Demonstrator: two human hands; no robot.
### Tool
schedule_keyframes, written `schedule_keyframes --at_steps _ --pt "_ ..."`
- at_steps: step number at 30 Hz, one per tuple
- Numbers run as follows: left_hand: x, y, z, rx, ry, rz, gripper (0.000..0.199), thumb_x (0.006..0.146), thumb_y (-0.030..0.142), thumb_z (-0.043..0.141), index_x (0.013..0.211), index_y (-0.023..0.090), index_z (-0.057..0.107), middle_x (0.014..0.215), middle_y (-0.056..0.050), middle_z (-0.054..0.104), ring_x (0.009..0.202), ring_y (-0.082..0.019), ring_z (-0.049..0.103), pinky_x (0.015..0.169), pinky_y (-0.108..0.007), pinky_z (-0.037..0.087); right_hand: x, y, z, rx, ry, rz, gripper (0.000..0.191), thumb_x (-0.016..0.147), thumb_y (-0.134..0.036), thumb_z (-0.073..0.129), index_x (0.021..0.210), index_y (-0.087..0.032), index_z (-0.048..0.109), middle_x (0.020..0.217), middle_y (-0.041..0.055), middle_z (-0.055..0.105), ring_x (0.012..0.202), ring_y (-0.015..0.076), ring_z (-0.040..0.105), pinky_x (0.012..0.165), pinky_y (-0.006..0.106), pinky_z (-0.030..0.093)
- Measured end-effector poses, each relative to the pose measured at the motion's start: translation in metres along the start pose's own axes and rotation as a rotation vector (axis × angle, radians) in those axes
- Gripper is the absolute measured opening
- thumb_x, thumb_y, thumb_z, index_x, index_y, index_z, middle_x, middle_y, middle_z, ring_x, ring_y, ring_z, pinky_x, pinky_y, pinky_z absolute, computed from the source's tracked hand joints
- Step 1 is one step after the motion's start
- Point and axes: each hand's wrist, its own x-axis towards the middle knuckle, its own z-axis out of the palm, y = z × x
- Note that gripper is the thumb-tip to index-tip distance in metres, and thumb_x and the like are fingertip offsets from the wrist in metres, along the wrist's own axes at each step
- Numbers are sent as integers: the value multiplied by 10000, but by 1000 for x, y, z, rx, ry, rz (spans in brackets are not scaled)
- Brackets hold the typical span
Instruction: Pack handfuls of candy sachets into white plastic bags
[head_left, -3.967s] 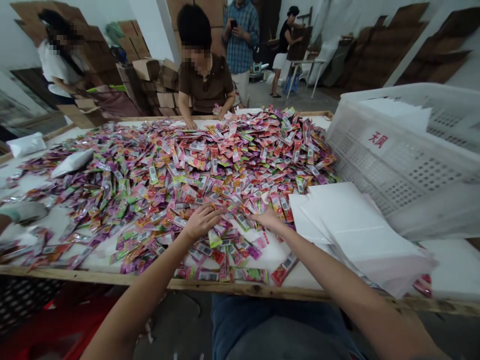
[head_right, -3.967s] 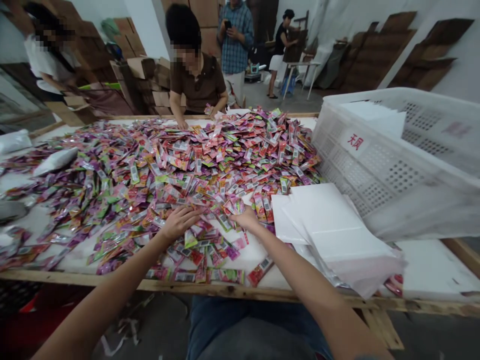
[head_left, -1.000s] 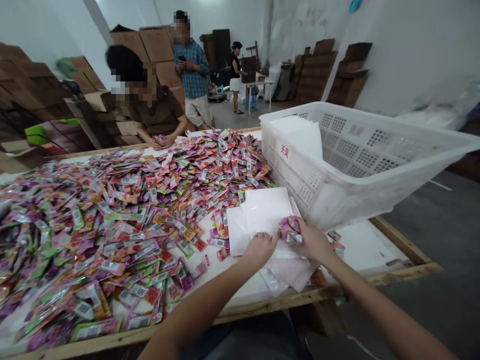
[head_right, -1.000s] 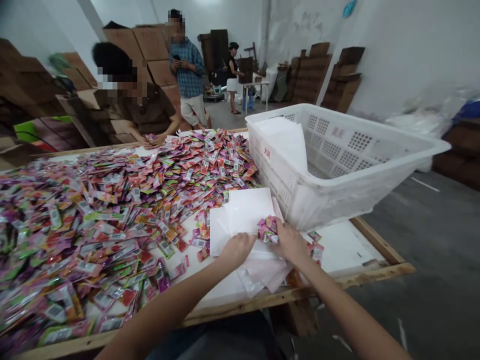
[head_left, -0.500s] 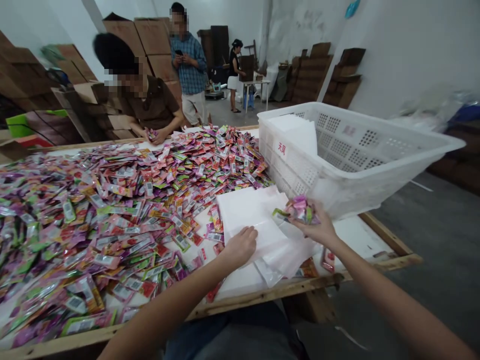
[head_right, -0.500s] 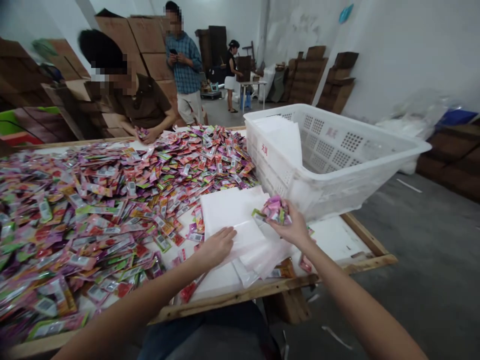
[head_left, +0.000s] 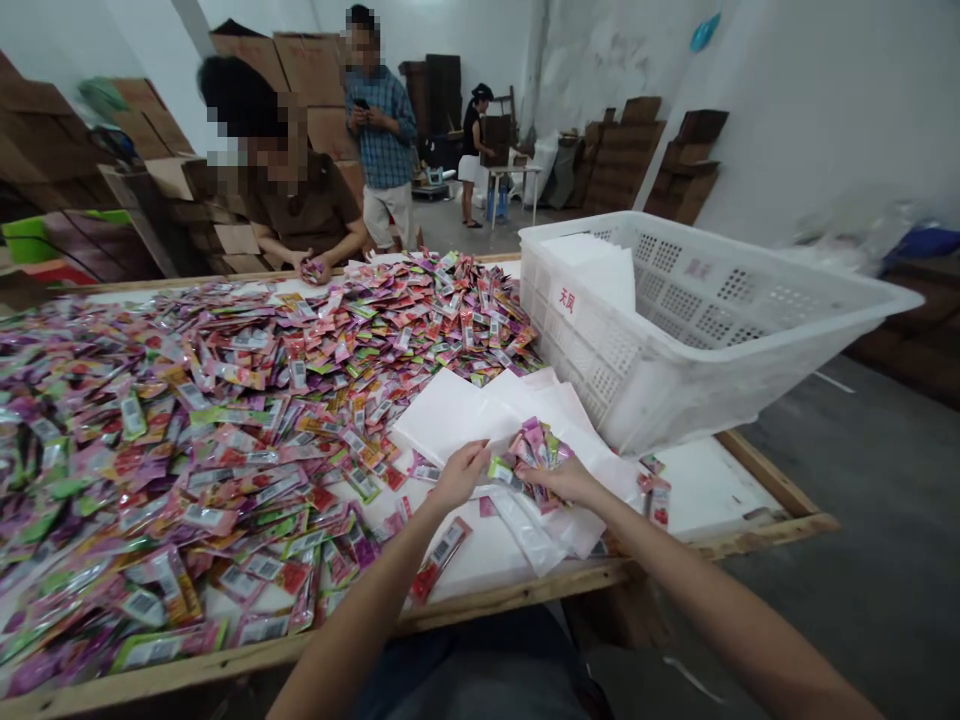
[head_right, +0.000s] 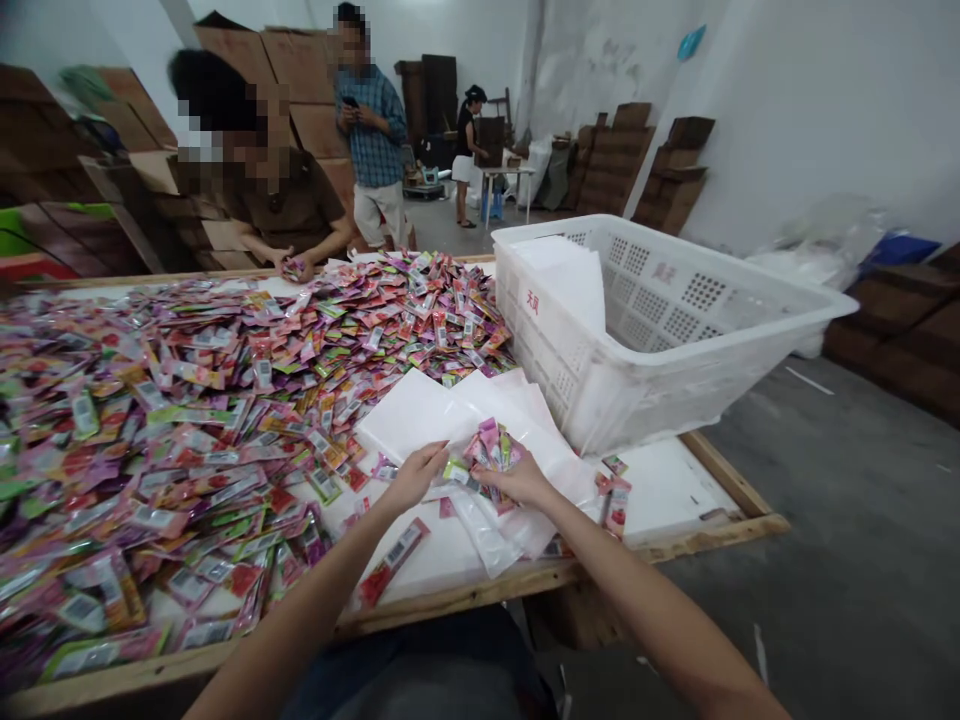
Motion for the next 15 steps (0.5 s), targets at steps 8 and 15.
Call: schedule_keyframes --at_steps 8,15 --pt "-14 10 12 150 176 117 254 843 197 353 672 166 538 1172 -120 548 1119 -180 495 966 -357 378 -2 -14 24 -809 -77 -113 592 661 -295 599 1191 -115 406 1073 165 566 962 275 552 767 361 441" --pt "-15 5 21 220 311 160 279 873 186 314 690 158 522 1224 -147 521 1140 -175 496 960 -356 421 1 -31 28 -1068 -200 -161 569 672 -303 593 1189 -111 451 1097 192 539 995 298 541 753 370 473"
